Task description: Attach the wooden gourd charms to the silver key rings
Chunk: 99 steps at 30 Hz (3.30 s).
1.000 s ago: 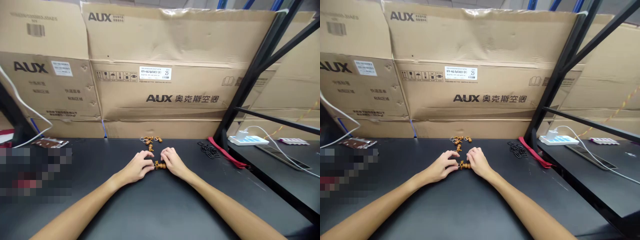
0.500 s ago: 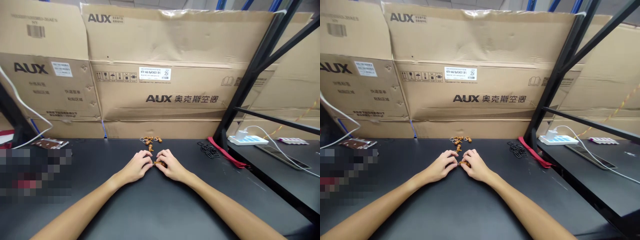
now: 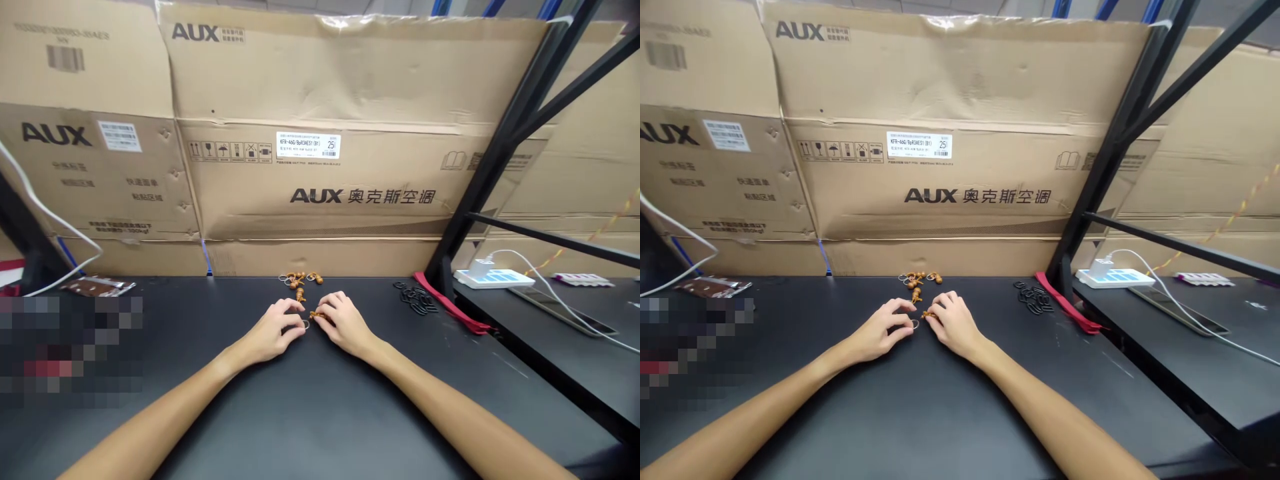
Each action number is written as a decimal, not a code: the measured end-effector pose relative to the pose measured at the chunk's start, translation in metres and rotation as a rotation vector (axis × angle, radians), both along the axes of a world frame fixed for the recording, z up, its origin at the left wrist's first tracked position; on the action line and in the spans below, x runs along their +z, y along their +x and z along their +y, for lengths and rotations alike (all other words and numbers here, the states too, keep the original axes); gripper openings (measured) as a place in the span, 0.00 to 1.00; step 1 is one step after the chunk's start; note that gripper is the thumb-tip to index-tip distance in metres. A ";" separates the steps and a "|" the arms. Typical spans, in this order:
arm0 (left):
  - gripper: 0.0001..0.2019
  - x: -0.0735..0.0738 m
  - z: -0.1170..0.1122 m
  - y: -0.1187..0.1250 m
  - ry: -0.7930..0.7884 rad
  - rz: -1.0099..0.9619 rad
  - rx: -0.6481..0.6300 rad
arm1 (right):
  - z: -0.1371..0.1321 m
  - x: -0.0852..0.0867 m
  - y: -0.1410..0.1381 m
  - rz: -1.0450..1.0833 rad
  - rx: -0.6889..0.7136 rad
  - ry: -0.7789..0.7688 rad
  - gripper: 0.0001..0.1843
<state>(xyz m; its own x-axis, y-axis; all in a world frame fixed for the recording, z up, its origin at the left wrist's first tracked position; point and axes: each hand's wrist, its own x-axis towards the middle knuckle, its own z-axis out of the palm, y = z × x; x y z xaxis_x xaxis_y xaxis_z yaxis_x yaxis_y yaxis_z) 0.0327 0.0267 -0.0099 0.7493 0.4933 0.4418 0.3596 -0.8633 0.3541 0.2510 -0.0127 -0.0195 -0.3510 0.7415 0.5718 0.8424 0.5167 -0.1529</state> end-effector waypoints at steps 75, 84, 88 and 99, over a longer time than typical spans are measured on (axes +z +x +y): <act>0.09 0.000 -0.009 0.005 0.146 0.004 0.043 | -0.015 0.005 -0.019 0.156 0.119 -0.097 0.04; 0.09 0.000 -0.004 0.004 0.100 -0.006 0.031 | -0.009 0.002 -0.011 0.142 -0.012 -0.059 0.08; 0.08 0.001 -0.007 0.005 0.081 0.005 0.054 | -0.011 0.003 -0.014 0.177 0.060 -0.072 0.06; 0.10 -0.003 -0.003 0.004 0.097 -0.018 0.027 | -0.011 0.002 -0.016 0.166 0.043 -0.082 0.06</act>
